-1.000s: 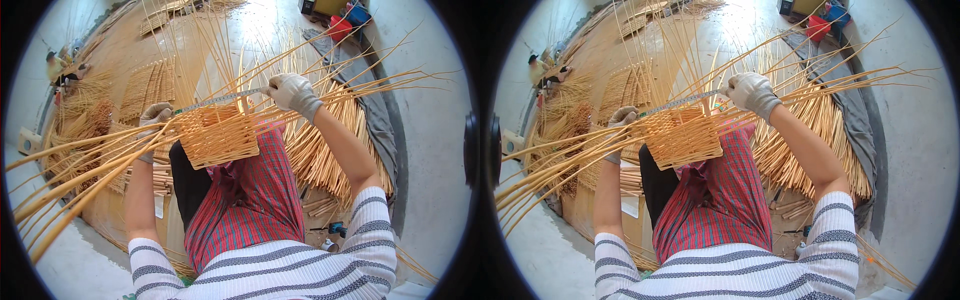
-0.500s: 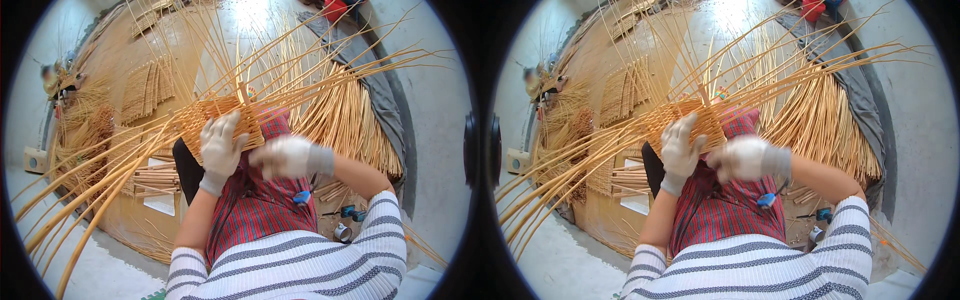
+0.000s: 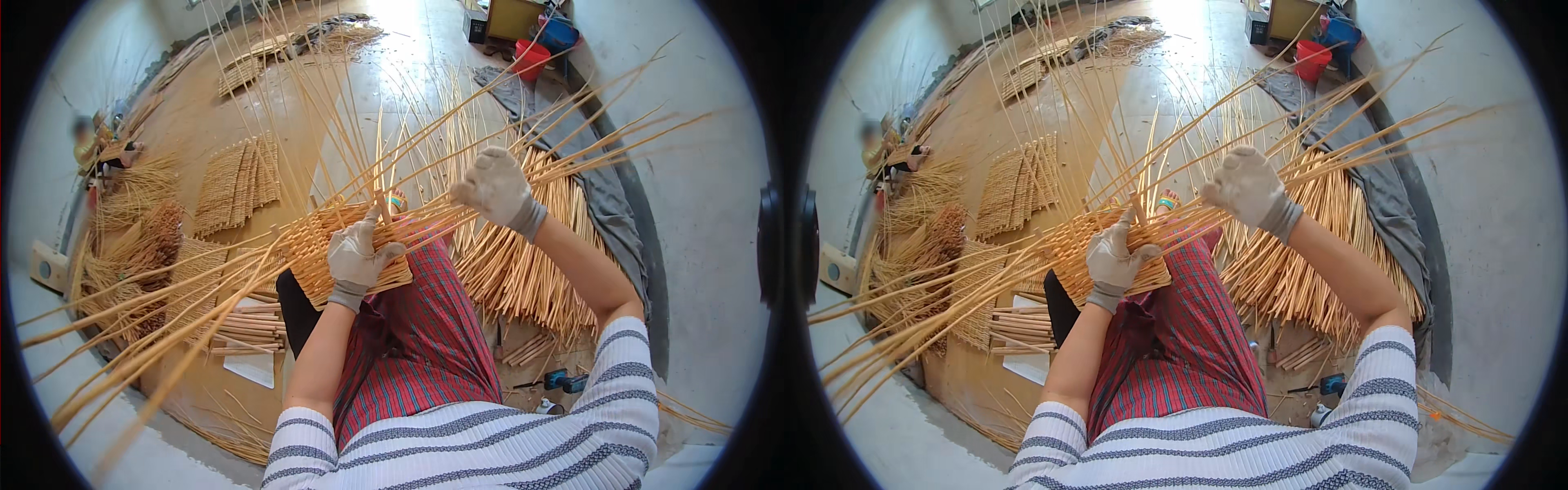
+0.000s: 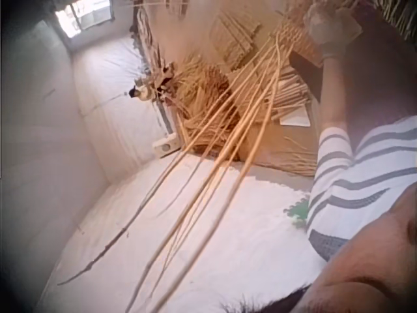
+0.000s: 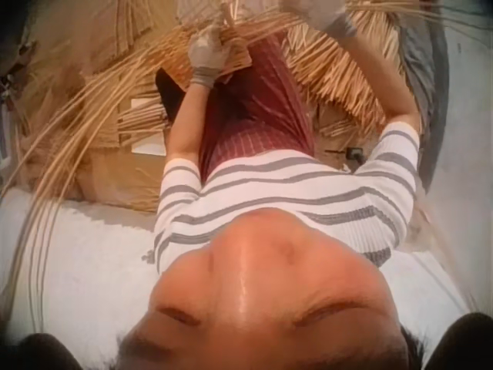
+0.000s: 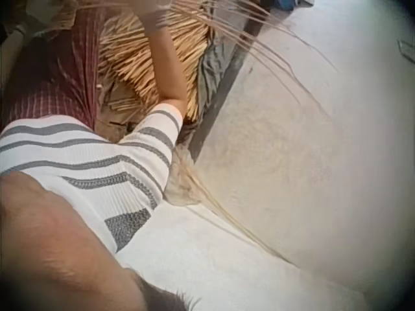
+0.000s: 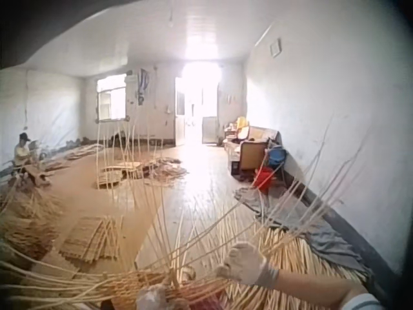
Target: Weaving a rectangular basket using long, thin wooden or bamboo strips, including measuring with a tape.
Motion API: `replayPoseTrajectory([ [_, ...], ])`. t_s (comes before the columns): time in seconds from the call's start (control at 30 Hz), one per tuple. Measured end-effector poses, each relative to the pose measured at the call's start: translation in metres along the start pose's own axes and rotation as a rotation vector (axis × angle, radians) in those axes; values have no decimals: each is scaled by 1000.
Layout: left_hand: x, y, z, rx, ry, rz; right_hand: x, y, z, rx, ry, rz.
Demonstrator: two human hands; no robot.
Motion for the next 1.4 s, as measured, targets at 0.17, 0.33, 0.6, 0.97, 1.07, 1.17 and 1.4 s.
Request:
replayPoseTrajectory([
  [0.17,-5,-17,-10,117,54,-133,69,27,-105,-56,868,288],
  [0.33,-10,-13,5,551,22,192,124,29,-119,196,625,760],
  [0.6,-21,11,-41,-1204,841,304,68,-67,-54,749,-501,-313],
  [0.97,61,16,-42,-816,530,-227,81,-117,-75,894,-777,-276],
  [1.07,124,8,-11,-124,78,-78,81,-115,-83,830,-876,-130],
  [1.17,154,1,14,-37,141,-10,82,-127,-93,738,-998,-120],
  [1.4,98,43,69,-144,-25,226,90,-159,-96,937,-1019,-85],
])
Point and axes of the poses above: each hand's wrist, its own x-axis towards the middle knuckle, its own y-axis out of the back of the hand, z = x × y, the point moved 5 cm from there along x, towards the middle knuckle, and after that the axes turned 1 degree about -z, right-handed, at the moved point
